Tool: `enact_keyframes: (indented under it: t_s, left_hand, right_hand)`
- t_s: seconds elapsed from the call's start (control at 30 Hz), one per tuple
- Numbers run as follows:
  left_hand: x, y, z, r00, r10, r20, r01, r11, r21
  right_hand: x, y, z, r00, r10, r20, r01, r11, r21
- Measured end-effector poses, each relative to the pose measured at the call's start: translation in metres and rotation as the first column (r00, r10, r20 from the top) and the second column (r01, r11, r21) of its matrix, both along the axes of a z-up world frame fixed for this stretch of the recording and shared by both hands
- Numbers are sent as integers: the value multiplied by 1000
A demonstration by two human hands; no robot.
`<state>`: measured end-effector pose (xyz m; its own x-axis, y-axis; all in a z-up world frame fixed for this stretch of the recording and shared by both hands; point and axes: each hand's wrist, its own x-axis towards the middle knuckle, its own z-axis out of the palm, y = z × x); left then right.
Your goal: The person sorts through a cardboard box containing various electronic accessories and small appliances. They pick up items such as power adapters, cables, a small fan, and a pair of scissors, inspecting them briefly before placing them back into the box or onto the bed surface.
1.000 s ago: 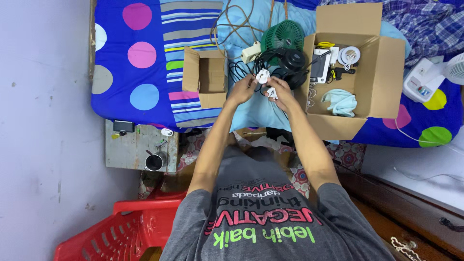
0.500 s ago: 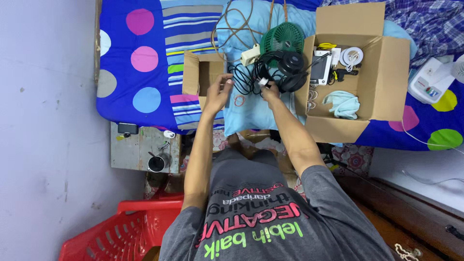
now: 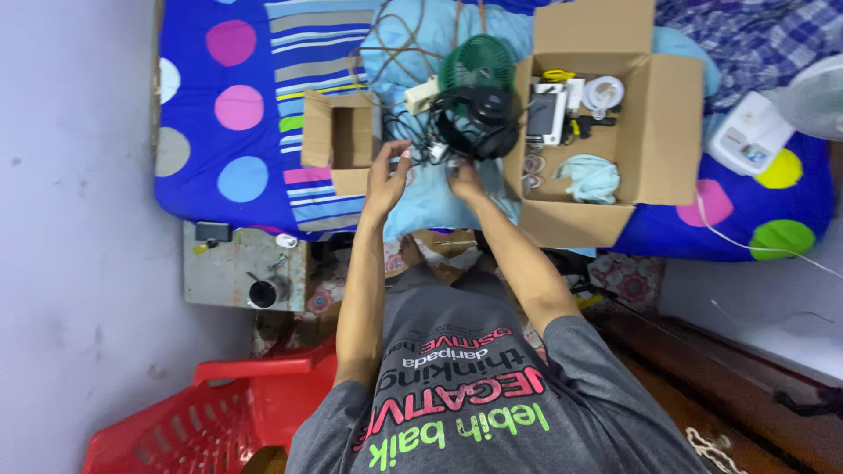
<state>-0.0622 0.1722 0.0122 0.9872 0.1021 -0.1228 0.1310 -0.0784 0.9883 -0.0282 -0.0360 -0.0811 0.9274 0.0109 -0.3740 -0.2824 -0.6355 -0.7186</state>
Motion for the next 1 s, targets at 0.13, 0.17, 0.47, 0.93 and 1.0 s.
enact_keyframes:
  t_s: [0.13, 0.17, 0.47, 0.93, 1.0]
  left_hand:
    - [10, -53, 13, 998, 33, 51, -33, 999, -10]
    - [10, -66, 18, 997, 50, 63, -50, 999, -9]
    - [19, -158, 51, 996, 91, -1, -89, 965, -248]
    - [-8, -163, 54, 958, 278, 65, -250, 927, -280]
    - [-13, -154, 56, 947, 311, 83, -281, 924, -259]
  right_hand:
    - [-15, -79, -12, 941, 260, -214, -132, 870, 476]
    - [-17, -113, -12, 922, 284, -265, -110, 844, 524]
    - [-24, -318, 49, 970, -197, -142, 236, 905, 355]
    - [25, -269, -15, 936, -107, -335, 261, 849, 460]
    - [31, -250, -20, 938, -44, -344, 208, 865, 457]
